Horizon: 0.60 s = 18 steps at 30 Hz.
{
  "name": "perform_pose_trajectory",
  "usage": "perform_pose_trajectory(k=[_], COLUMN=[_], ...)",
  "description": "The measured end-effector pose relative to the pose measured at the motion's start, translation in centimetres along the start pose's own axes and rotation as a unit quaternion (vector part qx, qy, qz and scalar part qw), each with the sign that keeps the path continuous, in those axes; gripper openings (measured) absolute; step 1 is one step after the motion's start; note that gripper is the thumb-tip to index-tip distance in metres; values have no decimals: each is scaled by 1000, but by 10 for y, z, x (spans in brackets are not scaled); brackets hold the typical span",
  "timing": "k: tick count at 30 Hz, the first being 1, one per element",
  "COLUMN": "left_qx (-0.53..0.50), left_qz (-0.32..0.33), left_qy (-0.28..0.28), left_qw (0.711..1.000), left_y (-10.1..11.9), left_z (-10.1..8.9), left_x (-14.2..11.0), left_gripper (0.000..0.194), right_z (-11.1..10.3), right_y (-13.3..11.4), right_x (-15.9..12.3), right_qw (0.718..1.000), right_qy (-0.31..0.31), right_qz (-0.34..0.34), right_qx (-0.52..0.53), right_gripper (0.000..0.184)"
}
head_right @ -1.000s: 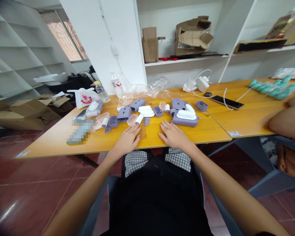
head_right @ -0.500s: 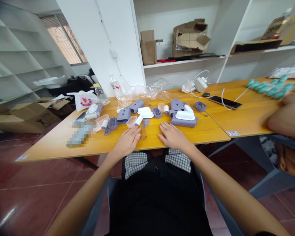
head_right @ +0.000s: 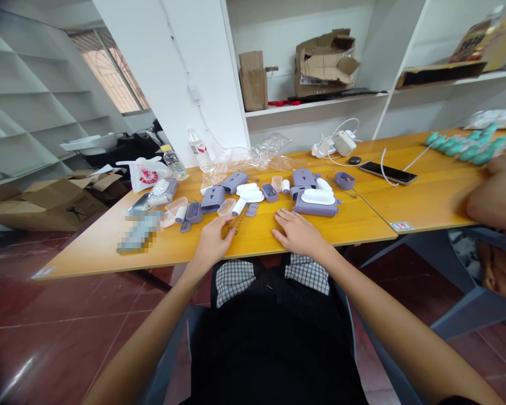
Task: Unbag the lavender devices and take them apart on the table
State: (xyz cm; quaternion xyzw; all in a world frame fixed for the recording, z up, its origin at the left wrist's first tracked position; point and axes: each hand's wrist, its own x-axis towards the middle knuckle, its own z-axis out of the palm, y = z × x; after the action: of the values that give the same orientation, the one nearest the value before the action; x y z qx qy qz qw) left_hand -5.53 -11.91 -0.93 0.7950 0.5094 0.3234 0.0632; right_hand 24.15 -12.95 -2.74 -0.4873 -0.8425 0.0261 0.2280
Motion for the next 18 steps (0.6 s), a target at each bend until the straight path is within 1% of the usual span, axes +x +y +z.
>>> perform_pose_trajectory(k=[2, 3, 6, 8, 9, 11, 12, 14, 16, 18], left_qx=[-15, -20, -29, -27, -26, -30, -39, -63, -81, -89], left_qz=[28, 47, 124, 165, 179, 202, 217, 250, 263, 251], left_qy=[17, 22, 40, 58, 65, 57, 42, -6, -56, -86], left_qw=[999, 998, 991, 984, 981, 977, 975, 966, 960, 960], left_y=[1, 2, 7, 11, 14, 23, 30, 46, 62, 73], left_z=[-2, -3, -8, -9, -9, -6, -2, 6, 17, 28], left_x=[-1, -3, -8, -14, -17, -22, -23, -23, -16, -4], left_gripper=[26, 26, 29, 29, 28, 25, 25, 25, 25, 26], right_z=[-2, -3, -12, -22, -27, -38, -43, -48, -49, -46], right_y=[-3, -4, -2, 9, 18, 41, 53, 74, 88, 92], right_x=[-2, -3, -7, -9, -10, -14, -16, -22, -27, -30], right_qw=[1000, 998, 986, 972, 966, 944, 935, 930, 937, 948], right_qy=[27, 51, 161, 231, 256, 318, 332, 323, 292, 256], right_qz=[1, 4, 11, 19, 30, 89, 121, 171, 190, 189], right_qx=[16, 26, 49, 40, 26, -11, -27, -40, -28, -17], right_gripper=[46, 41, 29, 25, 23, 24, 27, 37, 43, 48])
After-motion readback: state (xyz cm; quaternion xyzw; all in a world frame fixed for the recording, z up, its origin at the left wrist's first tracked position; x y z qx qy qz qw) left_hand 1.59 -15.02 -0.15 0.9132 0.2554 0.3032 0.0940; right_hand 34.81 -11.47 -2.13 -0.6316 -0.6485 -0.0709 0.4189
